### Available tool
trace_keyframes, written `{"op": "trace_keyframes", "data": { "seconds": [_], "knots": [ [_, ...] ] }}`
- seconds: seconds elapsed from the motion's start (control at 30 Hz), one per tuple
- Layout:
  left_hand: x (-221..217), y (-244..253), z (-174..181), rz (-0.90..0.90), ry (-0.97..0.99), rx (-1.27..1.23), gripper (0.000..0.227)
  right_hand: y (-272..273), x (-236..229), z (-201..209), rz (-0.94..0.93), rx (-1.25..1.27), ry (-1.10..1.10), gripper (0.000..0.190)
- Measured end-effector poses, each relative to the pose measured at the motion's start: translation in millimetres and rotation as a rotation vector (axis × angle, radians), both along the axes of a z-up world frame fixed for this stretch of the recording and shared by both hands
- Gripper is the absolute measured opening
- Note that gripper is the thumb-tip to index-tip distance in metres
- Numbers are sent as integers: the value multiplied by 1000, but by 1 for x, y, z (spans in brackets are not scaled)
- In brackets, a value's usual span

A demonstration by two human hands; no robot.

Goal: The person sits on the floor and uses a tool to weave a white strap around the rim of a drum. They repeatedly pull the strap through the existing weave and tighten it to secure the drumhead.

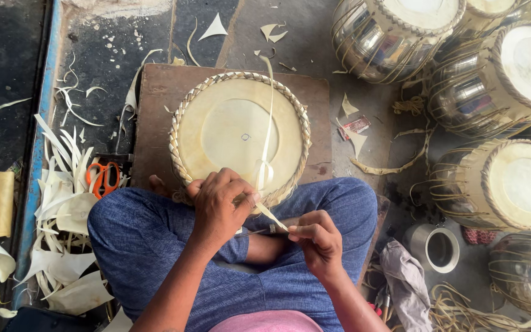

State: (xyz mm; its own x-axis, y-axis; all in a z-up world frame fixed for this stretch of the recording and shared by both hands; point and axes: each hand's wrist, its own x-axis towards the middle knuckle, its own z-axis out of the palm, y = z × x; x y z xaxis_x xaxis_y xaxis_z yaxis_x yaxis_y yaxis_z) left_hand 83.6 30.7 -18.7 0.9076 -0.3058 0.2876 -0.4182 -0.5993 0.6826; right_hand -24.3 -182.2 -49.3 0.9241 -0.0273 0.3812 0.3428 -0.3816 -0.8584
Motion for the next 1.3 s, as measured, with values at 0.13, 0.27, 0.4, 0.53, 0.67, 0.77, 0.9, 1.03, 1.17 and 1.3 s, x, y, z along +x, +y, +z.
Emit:
{"op": "trace_keyframes", "data": {
  "seconds": [0.13,0.27,0.4,0.53,0.67,0.77,0.9,1.03,1.17,1.3],
  "knots": [
    [-2,-4,0,5,-26,9,12,-1,3,-2,-7,100,-29,23],
    [-7,-12,0,19,-35,16,12,0,2,-2,8,316,35,13],
    [-13,-18,-7,31,-36,16,14,5,-1,7,43,648,87,10],
    [-10,-10,-12,15,-50,9,12,-31,-3,52,57,715,27,11],
    [-8,0,-7,-20,-54,-27,12,-36,17,64,-155,200,429,21],
    [-9,-2,-5,-31,-47,-9,12,2,28,37,-18,85,858,31],
    [-12,1,-6,-19,-44,-13,12,21,25,2,154,269,825,31],
    [-6,10,-8,15,-5,-64,25,-51,-19,11,657,870,460,20],
    [-6,9,-11,-38,-34,-11,15,-113,-32,41,894,716,311,27],
    [-2,9,-3,-100,-116,24,13,-121,-9,69,586,86,547,65]
  ]
}}
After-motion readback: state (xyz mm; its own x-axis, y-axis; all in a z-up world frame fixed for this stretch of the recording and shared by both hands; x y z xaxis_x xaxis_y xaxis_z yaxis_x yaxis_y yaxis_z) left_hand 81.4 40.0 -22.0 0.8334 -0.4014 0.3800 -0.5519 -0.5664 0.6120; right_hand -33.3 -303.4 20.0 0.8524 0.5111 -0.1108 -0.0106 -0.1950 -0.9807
